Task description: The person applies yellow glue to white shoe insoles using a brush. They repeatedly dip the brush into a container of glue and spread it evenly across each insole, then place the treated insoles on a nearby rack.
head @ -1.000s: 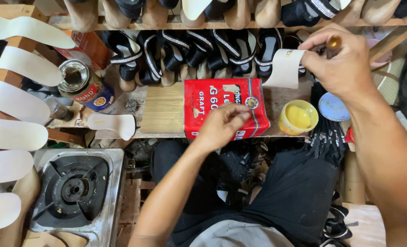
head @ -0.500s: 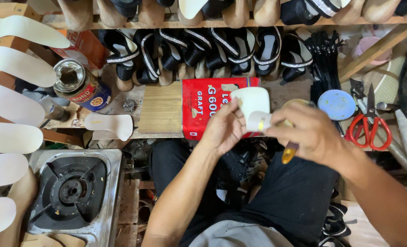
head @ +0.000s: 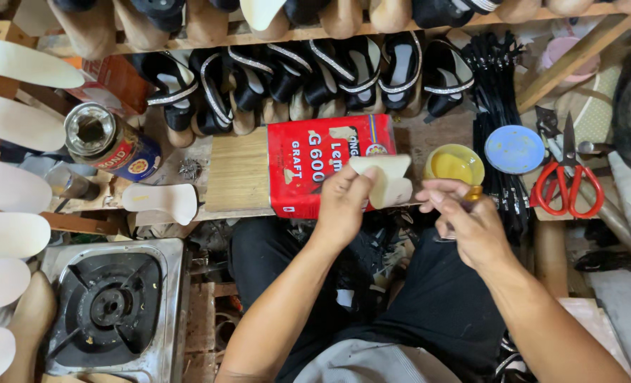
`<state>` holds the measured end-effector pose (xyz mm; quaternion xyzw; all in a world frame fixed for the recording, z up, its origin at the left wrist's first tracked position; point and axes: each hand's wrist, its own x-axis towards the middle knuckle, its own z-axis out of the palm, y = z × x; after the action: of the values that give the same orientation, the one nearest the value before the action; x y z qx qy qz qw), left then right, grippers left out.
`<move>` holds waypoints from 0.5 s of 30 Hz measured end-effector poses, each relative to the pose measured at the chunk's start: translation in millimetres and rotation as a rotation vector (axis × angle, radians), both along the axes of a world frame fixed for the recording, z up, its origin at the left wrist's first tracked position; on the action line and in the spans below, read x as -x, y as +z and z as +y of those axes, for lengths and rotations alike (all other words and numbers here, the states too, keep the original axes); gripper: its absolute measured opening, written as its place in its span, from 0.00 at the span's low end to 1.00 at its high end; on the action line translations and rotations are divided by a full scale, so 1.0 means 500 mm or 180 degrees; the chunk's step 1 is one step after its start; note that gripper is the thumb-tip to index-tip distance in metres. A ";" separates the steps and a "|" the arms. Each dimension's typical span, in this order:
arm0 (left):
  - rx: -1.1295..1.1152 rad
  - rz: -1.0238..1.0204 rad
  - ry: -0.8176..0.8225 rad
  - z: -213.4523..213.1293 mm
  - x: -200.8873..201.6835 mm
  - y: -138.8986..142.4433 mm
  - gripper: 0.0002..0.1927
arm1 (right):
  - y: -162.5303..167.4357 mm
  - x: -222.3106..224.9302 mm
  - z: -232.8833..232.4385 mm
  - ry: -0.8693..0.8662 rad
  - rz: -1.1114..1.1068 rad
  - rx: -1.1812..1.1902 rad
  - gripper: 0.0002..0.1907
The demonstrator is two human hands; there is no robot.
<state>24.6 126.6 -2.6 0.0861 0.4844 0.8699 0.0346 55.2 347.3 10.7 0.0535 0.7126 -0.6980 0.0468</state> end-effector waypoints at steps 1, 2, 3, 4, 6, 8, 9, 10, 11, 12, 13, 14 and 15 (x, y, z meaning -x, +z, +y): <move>0.0216 0.0125 -0.0006 0.005 -0.008 0.001 0.14 | -0.006 0.000 -0.002 0.0016 -0.0099 0.0273 0.18; 0.0431 0.0251 -0.0008 0.009 -0.015 0.002 0.14 | -0.010 -0.001 -0.005 0.0031 -0.0056 0.0145 0.17; 0.0646 0.0379 -0.0006 0.011 -0.019 0.005 0.14 | -0.014 -0.002 -0.012 0.0051 -0.0011 0.0017 0.17; 0.0627 0.0326 -0.0030 0.012 -0.020 0.007 0.14 | -0.016 -0.007 -0.018 0.0073 0.0033 -0.0111 0.17; 0.0585 0.0227 -0.0065 0.013 -0.014 0.014 0.13 | -0.011 -0.023 -0.023 0.0187 0.1022 -0.0873 0.11; 0.0142 -0.0213 -0.0059 0.011 -0.007 0.020 0.13 | 0.000 -0.039 -0.027 0.0408 0.1665 -0.1332 0.07; -0.0082 -0.0438 -0.0054 0.009 -0.004 0.022 0.12 | 0.007 -0.047 -0.028 0.0570 0.1810 -0.1412 0.06; -0.0279 -0.0563 -0.0169 0.004 -0.003 0.023 0.13 | 0.014 -0.053 -0.029 0.0726 0.1953 -0.1494 0.05; -0.0480 -0.0689 -0.0284 -0.005 -0.002 0.022 0.13 | 0.021 -0.058 -0.030 0.0845 0.2333 -0.1685 0.06; -0.0680 -0.0810 -0.0395 -0.013 -0.003 0.020 0.14 | 0.026 -0.064 -0.032 0.0967 0.2719 -0.1873 0.07; -0.0722 -0.0757 -0.0349 -0.017 -0.003 0.017 0.13 | 0.032 -0.067 -0.031 0.1090 0.3109 -0.2057 0.09; -0.0766 -0.0706 -0.0302 -0.021 -0.004 0.013 0.13 | 0.036 -0.071 -0.028 0.1140 0.3096 -0.2034 0.09; -0.0809 -0.0654 -0.0256 -0.024 -0.004 0.009 0.12 | 0.039 -0.075 -0.022 0.1188 0.3084 -0.2013 0.10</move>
<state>26.7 114.3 1.7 0.0198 0.3606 0.9263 0.1075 92.6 336.1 30.2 -0.3847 0.8230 -0.3775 -0.1794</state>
